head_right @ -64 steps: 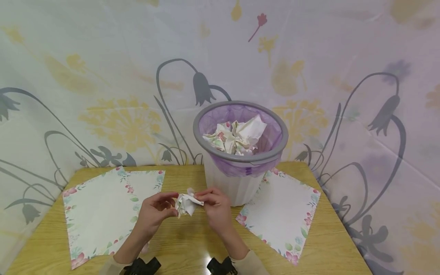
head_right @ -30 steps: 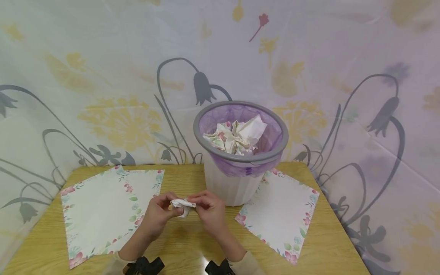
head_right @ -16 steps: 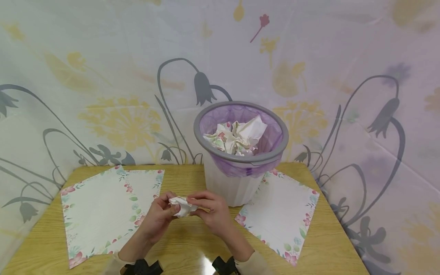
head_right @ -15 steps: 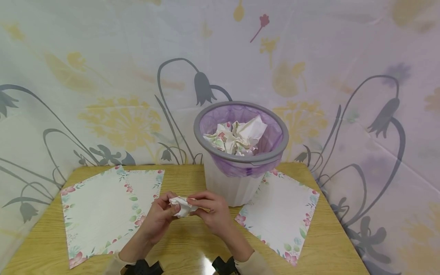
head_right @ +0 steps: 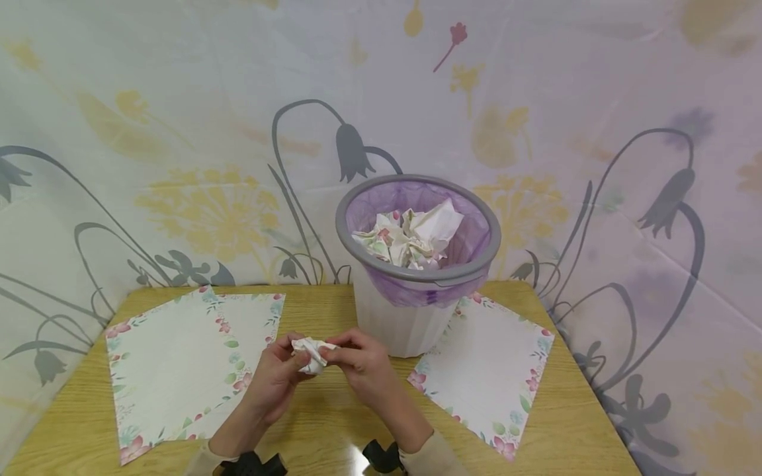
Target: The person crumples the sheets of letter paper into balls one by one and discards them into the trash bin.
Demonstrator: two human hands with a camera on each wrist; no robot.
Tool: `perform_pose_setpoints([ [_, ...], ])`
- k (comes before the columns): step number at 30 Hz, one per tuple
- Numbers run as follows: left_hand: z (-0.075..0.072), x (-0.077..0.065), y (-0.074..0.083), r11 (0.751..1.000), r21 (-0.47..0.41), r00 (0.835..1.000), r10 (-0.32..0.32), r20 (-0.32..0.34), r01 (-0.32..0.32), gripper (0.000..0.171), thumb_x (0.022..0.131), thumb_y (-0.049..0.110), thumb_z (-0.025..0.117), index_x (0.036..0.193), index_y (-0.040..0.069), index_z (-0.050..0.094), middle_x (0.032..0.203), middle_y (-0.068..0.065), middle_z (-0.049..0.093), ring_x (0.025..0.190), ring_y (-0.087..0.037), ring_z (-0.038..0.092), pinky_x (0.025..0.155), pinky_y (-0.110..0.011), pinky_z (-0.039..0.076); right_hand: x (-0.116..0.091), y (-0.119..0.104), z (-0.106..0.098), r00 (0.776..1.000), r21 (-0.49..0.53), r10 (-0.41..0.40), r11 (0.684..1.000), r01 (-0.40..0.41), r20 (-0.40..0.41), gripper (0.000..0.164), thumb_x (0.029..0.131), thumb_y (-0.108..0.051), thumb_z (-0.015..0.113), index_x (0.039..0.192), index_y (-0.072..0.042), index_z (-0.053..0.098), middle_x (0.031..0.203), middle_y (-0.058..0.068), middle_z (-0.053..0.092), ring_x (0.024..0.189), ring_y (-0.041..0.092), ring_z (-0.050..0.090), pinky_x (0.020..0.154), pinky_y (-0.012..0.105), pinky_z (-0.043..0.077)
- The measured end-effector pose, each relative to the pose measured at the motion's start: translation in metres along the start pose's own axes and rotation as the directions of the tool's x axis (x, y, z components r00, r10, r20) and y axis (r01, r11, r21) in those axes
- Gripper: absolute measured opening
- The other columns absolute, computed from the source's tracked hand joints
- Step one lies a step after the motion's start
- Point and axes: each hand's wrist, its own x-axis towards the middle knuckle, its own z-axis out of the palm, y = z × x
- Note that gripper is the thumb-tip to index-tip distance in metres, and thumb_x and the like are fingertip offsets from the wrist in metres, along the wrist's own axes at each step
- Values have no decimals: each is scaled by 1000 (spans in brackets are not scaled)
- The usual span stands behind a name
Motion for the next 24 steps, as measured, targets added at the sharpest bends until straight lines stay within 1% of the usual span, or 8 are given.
perform_pose_setpoints([
  [2, 1, 0, 1, 1000, 10, 1000, 3, -17, -3, 11, 94, 6, 69, 90, 9, 59, 95, -4, 58, 83, -13, 63, 70, -27, 57, 1, 0, 0, 1000, -41, -30, 999, 31, 7, 19, 96, -10, 63, 88, -2, 79, 97, 14, 66, 80, 24, 68, 70, 21, 56],
  [4, 1, 1, 2, 1000, 25, 1000, 9, -10, -8, 14, 94, 2, 67, 87, 10, 57, 92, -3, 61, 82, -13, 64, 69, -26, 57, 2, -1, 0, 999, -77, -49, 996, 49, 7, 20, 97, -11, 63, 89, -2, 79, 97, 13, 67, 81, 24, 69, 72, 21, 56],
  [7, 1, 1, 4, 998, 50, 999, 26, 25, -27, 19, 94, -3, 64, 85, 12, 56, 88, -2, 63, 80, -11, 65, 67, -25, 56, 0, 0, 0, 999, -59, -40, 997, 40, 2, 18, 96, -9, 65, 92, 0, 79, 98, 14, 68, 84, 26, 69, 73, 23, 57],
  [10, 1, 2, 5, 997, 70, 998, 39, 48, -43, 19, 94, -3, 64, 85, 12, 56, 87, -1, 63, 78, -11, 65, 66, -24, 56, -2, 0, -1, 1000, -2, 7, 1000, -7, -3, 10, 89, 1, 71, 95, 2, 78, 99, 15, 69, 85, 28, 69, 72, 23, 57],
  [13, -1, 4, 5, 996, 79, 998, 41, 51, -45, 19, 94, -2, 64, 85, 12, 57, 86, 0, 63, 77, -10, 65, 65, -23, 55, -5, 1, 0, 999, 21, 49, 999, -49, -3, 23, 78, 12, 76, 99, 2, 77, 102, 16, 70, 88, 29, 69, 73, 23, 57],
  [15, -2, 5, 4, 996, 82, 998, 39, 53, -43, 19, 94, -3, 64, 84, 12, 57, 85, 0, 62, 76, -9, 64, 64, -22, 55, -6, 1, 1, 998, 10, 66, 998, -66, -1, 32, 73, 15, 77, 103, 3, 76, 104, 17, 70, 90, 29, 70, 75, 25, 57],
  [20, -6, 7, 2, 993, 109, 997, 46, 54, -52, 19, 94, -3, 64, 85, 13, 57, 84, 1, 61, 74, -9, 63, 64, -22, 54, -10, 0, -2, 988, 4, 157, 988, -157, -12, 41, 73, 12, 80, 113, 6, 71, 109, 18, 71, 97, 30, 70, 83, 30, 56],
  [24, -10, 8, 1, 989, 139, 998, 47, 36, -52, 20, 94, -2, 65, 85, 13, 57, 84, 1, 61, 74, -10, 62, 64, -23, 54, -13, -3, -13, 965, -3, 262, 965, -262, -24, 38, 77, 8, 80, 113, 1, 73, 112, 14, 71, 103, 28, 68, 89, 29, 53],
])
